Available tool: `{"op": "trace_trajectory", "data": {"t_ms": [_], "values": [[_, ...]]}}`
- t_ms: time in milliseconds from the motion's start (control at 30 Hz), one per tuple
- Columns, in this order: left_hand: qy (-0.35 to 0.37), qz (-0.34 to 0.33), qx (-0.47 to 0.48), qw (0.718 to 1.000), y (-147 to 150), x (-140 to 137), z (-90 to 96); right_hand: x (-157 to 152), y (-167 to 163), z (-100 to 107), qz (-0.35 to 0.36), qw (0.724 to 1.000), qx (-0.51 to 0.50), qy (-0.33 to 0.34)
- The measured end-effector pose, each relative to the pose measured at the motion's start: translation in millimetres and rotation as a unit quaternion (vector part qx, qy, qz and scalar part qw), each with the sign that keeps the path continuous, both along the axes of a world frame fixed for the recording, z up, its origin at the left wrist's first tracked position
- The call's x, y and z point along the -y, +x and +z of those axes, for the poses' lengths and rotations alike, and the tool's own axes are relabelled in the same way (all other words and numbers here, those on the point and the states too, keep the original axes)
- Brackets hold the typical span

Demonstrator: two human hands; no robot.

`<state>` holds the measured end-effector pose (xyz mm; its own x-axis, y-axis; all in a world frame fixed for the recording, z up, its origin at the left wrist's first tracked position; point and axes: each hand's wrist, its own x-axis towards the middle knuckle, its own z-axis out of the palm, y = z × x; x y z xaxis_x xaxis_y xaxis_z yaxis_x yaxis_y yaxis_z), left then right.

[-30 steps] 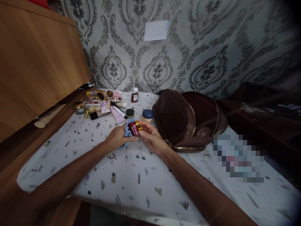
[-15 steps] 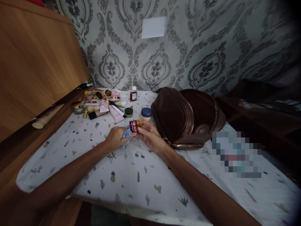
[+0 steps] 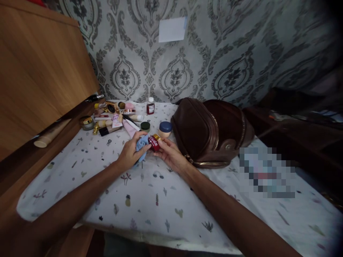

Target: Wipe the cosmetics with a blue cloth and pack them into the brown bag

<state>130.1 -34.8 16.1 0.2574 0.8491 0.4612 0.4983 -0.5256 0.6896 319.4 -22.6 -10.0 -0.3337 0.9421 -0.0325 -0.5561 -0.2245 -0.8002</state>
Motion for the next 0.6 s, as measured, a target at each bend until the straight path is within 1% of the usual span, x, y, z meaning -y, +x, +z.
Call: {"op": "trace_trajectory", "data": {"t_ms": [133,267,433,533,600], "values": [[0.019,-0.019,-0.050,0.998,1,-1,-2.5,4,-1,4,0.009,1.000,-0.008,0.004],[0.036,-0.007,-0.064,0.997,1,-2,-4.6,4,-1,4,0.008,1.000,-0.011,0.006],[0.058,-0.018,-0.040,0.997,0,0,0.3,3,-2,4,-0.013,1.000,0.020,0.017],[0.046,-0.018,-0.008,0.999,-1,2,6.5,4,-3,6,-0.028,0.998,0.049,0.029],[0.036,-0.006,0.009,0.999,-1,3,9.2,5,-5,7,-0.049,0.994,0.077,0.057]]}}
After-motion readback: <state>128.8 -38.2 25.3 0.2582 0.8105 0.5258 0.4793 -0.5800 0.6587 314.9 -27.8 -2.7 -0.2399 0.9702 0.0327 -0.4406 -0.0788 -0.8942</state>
